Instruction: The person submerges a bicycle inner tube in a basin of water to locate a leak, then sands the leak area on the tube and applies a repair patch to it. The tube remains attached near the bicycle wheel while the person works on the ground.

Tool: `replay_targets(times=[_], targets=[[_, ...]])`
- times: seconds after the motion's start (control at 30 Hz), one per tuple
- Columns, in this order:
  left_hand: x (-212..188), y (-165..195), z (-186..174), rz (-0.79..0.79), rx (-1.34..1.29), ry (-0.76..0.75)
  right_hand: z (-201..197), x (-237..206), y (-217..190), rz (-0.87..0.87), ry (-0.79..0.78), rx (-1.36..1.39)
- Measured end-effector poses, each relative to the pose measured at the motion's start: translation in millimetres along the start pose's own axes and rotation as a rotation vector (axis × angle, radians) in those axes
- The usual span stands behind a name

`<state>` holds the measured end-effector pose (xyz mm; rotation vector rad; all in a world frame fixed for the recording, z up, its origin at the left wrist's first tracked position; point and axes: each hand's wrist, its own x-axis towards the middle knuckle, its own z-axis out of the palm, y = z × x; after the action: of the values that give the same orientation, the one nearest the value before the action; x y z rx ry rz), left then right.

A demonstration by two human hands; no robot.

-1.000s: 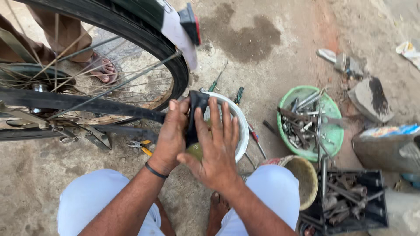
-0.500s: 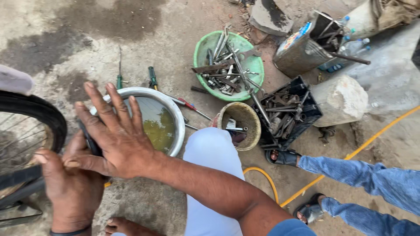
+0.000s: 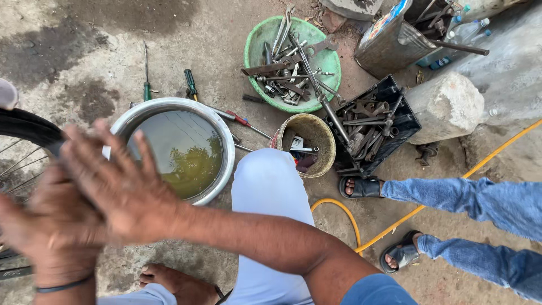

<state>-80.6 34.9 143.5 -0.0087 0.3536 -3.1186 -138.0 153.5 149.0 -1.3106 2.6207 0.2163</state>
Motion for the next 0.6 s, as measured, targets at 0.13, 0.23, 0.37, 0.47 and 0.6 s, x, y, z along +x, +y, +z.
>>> replay_targets(times=[0.13, 0.23, 0.37, 0.47, 0.6], targets=[[-5, 18, -24, 0.055, 0.397, 0.12, 1, 4, -1, 0.002, -0.002, 0.007], [-16, 21, -57, 0.114, 1.232, 0.22, 2, 24, 23, 0.087, 0.496, 0.371], [-16, 34, -57, 0.063, 1.162, 0.235, 14, 35, 20, 0.153, -0.058, -0.031], [-4, 25, -33, 0.033, 0.318, 0.147, 28, 33, -3, 0.055, -0.01, -0.027], [3, -13, -18, -0.054, -0.209, 0.029, 59, 55, 5, 0.139, 0.28, 0.178]])
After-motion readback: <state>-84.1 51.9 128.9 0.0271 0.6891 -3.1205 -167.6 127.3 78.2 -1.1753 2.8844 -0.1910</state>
